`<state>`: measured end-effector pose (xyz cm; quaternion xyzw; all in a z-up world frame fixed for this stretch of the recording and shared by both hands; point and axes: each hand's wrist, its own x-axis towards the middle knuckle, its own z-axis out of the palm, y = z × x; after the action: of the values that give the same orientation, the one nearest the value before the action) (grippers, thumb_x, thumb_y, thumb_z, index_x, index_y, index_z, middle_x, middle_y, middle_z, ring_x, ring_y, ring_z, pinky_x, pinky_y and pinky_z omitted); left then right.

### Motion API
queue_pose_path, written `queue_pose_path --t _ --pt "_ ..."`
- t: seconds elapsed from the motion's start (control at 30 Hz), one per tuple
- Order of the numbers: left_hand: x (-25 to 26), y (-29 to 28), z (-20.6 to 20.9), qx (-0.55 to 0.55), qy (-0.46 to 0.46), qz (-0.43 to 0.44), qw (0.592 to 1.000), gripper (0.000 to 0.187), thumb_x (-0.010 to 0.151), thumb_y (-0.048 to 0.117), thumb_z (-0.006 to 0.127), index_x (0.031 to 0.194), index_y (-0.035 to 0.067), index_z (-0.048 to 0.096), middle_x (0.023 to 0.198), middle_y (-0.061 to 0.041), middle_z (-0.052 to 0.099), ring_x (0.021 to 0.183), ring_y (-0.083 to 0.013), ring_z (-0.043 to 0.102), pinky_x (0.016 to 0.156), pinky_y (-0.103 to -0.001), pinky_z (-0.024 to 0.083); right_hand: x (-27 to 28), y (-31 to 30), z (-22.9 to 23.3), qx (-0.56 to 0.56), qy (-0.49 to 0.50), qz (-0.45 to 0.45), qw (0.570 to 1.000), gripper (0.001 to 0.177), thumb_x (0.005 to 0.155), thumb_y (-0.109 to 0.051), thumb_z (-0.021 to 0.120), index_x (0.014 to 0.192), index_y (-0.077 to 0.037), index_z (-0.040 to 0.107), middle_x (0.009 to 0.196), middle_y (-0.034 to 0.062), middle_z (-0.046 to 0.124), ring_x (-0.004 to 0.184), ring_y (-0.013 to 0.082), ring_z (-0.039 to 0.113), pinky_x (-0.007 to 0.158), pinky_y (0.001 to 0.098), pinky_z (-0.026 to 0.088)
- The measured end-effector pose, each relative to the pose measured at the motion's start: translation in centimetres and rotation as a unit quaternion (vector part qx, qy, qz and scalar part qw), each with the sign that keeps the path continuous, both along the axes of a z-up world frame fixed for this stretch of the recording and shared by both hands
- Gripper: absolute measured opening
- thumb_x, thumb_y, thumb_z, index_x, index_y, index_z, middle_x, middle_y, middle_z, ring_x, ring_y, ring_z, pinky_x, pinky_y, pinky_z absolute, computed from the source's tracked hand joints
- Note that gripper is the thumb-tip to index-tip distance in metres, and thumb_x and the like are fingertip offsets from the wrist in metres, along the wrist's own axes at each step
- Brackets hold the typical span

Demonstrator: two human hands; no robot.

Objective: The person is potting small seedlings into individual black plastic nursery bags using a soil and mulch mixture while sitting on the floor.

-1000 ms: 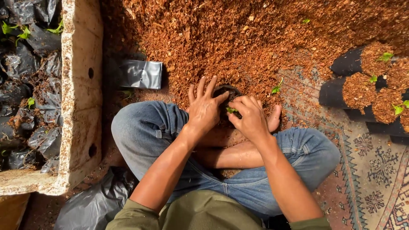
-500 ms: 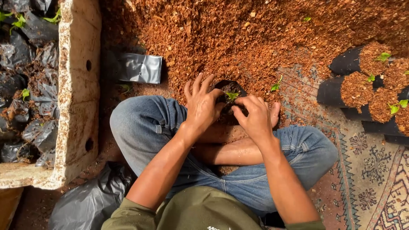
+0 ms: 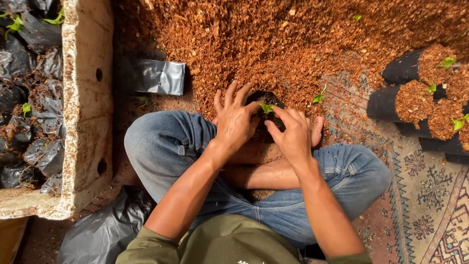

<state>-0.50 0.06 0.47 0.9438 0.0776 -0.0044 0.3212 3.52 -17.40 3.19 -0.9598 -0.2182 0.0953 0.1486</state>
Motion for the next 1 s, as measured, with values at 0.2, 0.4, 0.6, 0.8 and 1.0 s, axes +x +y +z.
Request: queue_pose_path --t 0.2,0.4,0.6,0.8,1.0 --pt "0.8 -1.1 0.9 0.01 0.068 0.026 0.997 0.044 0.092 0.016 0.044 0.129 0.025 0.066 0.153 -0.002 0.051 0.15 -0.0286 0.033 0.122 -0.061 0.013 0.2 -0.3 -5.2 0.024 0.002 0.05 0.998 0.019 0.094 -0.019 0.073 0.113 -0.016 0.075 0.1 0.0014 0.066 0.099 0.0181 0.055 0.091 0.0401 0.039" --pt "1.2 -1.6 -1.2 0.083 0.076 0.006 0.994 0.057 0.092 0.017 0.037 0.146 0.024 0.055 0.157 0.0 0.048 0.15 -0.0252 0.029 0.122 -0.055 0.013 0.3 0.4 -5.5 -0.01 -0.056 0.085 0.995 0.02 0.086 -0.018 0.076 0.105 -0.016 0.074 0.096 -0.0026 0.063 0.097 0.0178 0.052 0.085 0.0369 0.036" --pt "0.4 -0.8 -1.8 0.025 0.005 0.014 1.0 0.034 0.104 0.024 0.041 0.104 0.019 0.075 0.161 -0.003 0.045 0.153 -0.0321 0.029 0.122 -0.062 0.011 1.3 0.6 -3.0 -0.015 0.023 0.066 0.997 0.016 0.094 -0.017 0.068 0.108 -0.016 0.076 0.098 0.0 0.067 0.096 0.0181 0.051 0.086 0.0369 0.036" --pt "0.0 1.2 -1.0 -0.228 0.038 0.146 0.962 0.05 0.094 0.018 0.072 0.133 0.009 0.042 0.108 -0.02 0.062 0.101 -0.04 0.069 0.086 -0.06 0.058 0.0 0.1 7.3 -0.023 0.154 0.057 0.986 0.041 0.093 -0.013 0.061 0.133 -0.015 0.065 0.13 0.0101 0.067 0.115 0.0244 0.057 0.112 0.0661 0.02" --pt "2.6 0.2 -6.4 -0.203 0.2 0.122 0.951 0.049 0.096 0.016 0.062 0.133 0.01 0.031 0.112 -0.031 0.067 0.106 -0.0538 0.067 0.08 -0.071 0.049 -1.7 4.0 11.7 -0.122 0.199 0.069 0.97 0.044 0.093 -0.005 0.059 0.136 -0.006 0.062 0.14 0.0162 0.061 0.127 0.0329 0.057 0.118 0.0617 0.023"
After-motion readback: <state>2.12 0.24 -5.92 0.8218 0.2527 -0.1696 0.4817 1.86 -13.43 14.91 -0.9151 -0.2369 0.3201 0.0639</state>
